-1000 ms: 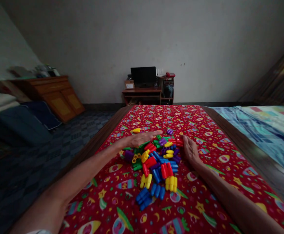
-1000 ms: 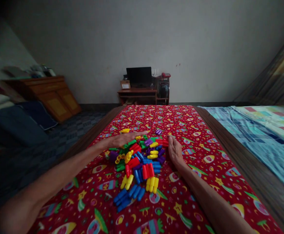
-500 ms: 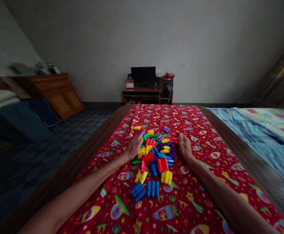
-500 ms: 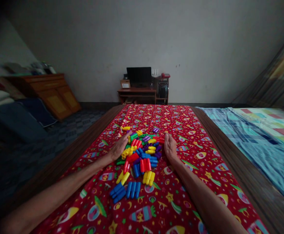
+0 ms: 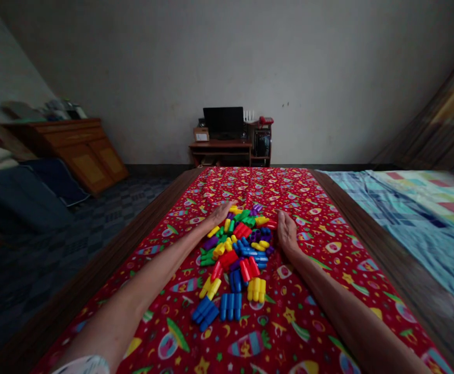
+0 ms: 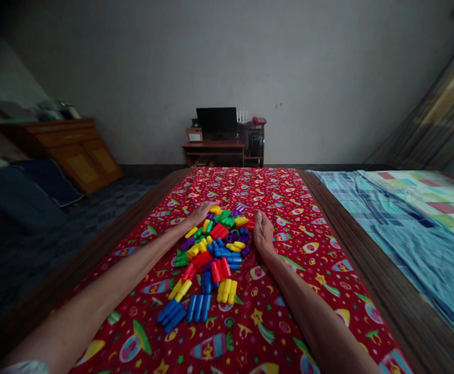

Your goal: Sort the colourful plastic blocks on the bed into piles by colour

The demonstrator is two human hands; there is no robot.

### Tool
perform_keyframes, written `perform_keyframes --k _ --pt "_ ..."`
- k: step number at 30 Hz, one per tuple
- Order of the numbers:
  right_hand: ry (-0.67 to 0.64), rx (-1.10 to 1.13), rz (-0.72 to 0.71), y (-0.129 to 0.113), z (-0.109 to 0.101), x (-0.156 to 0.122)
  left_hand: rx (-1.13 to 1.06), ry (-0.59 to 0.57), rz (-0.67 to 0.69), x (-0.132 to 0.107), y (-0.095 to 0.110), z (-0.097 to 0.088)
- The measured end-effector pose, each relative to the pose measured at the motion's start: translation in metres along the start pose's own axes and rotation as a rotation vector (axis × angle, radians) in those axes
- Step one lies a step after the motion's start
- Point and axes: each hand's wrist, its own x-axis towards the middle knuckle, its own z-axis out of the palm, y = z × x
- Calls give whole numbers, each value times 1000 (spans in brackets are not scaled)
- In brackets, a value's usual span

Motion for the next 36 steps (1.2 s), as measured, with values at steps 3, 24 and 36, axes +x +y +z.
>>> perform_keyframes --k 3,24,36 --pt "28 6 16 3 -6 8 -61 -69 78 7 19 22" --pt "-83 -24 58 11 -19 22 110 -260 359 -69 106 -24" --pt "-337 -268 -194 -10 -15 11 577 -269 650 -194 86 6"
